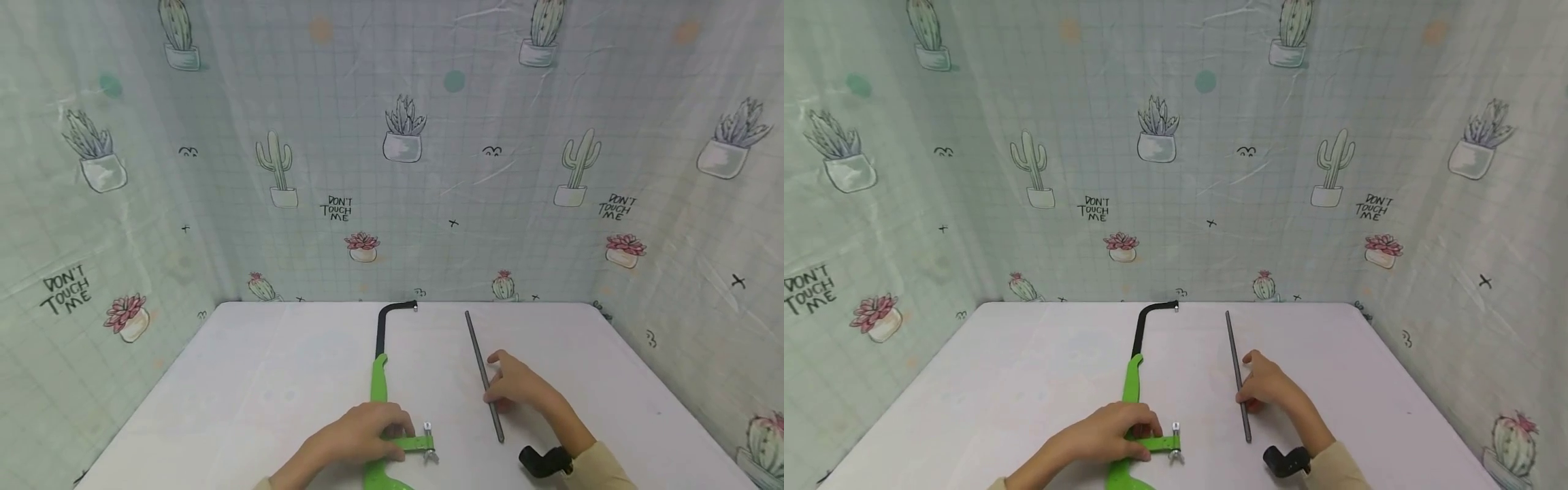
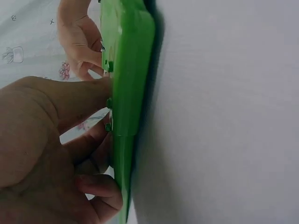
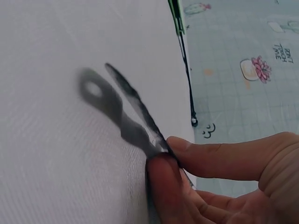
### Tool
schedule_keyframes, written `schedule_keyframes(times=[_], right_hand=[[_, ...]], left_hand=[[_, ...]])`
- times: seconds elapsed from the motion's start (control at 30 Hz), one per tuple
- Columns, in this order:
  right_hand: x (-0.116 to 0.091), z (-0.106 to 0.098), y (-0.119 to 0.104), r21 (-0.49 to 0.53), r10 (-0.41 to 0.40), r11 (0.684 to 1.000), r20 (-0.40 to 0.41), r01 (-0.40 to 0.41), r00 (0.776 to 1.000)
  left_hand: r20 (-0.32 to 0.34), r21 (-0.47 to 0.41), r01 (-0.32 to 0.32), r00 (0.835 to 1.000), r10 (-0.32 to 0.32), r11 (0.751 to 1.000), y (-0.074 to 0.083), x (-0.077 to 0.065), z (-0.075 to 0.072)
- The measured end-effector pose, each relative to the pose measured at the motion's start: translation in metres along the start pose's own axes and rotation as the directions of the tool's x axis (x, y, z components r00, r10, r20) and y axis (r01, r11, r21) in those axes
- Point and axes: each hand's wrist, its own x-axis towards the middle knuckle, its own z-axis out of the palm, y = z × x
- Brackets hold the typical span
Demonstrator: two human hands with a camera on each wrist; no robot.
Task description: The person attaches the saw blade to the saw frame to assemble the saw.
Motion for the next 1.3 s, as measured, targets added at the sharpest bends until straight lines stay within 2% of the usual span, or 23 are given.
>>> schedule_keyframes(times=[0.13,0.3,0.47,0.53,0.67,0.93,1.13,1.3], right_hand=[[-0.001,-0.001,0.002,0.089,0.022,0.996,0.023,-0.024,0.999],[0.002,-0.002,0.007,0.195,0.018,0.98,0.07,-0.031,0.997],[0.006,-0.004,0.018,0.378,-0.037,0.925,0.179,-0.034,0.983],[0.007,-0.004,0.022,0.421,-0.052,0.906,0.209,-0.042,0.977],[0.009,-0.005,0.024,0.456,-0.05,0.888,0.234,-0.064,0.971],[0.015,-0.003,0.022,0.461,-0.023,0.883,0.235,-0.091,0.972],[0.015,-0.001,0.024,0.51,-0.059,0.855,0.28,-0.097,0.958],[0.016,-0.003,0.021,0.519,-0.086,0.85,0.302,-0.088,0.95]], left_hand=[[0.004,0.057,0.012,1.0,-0.012,0.998,0.001,0.002,0.001],[0.009,0.083,0.007,1.0,-0.008,0.996,0.0,0.003,-0.001],[0.019,0.084,-0.019,1.0,0.018,0.996,-0.004,0.005,0.0],[0.023,0.078,-0.022,1.0,0.02,0.997,-0.004,0.006,0.001],[0.023,0.072,-0.019,1.0,0.017,0.997,-0.004,0.005,0.002],[0.015,0.049,-0.002,1.0,0.001,0.999,-0.003,0.004,0.002],[0.031,0.028,0.01,0.999,-0.011,1.0,-0.002,0.002,0.001],[0.037,0.027,0.021,0.999,-0.022,0.999,-0.001,0.002,0.001]])
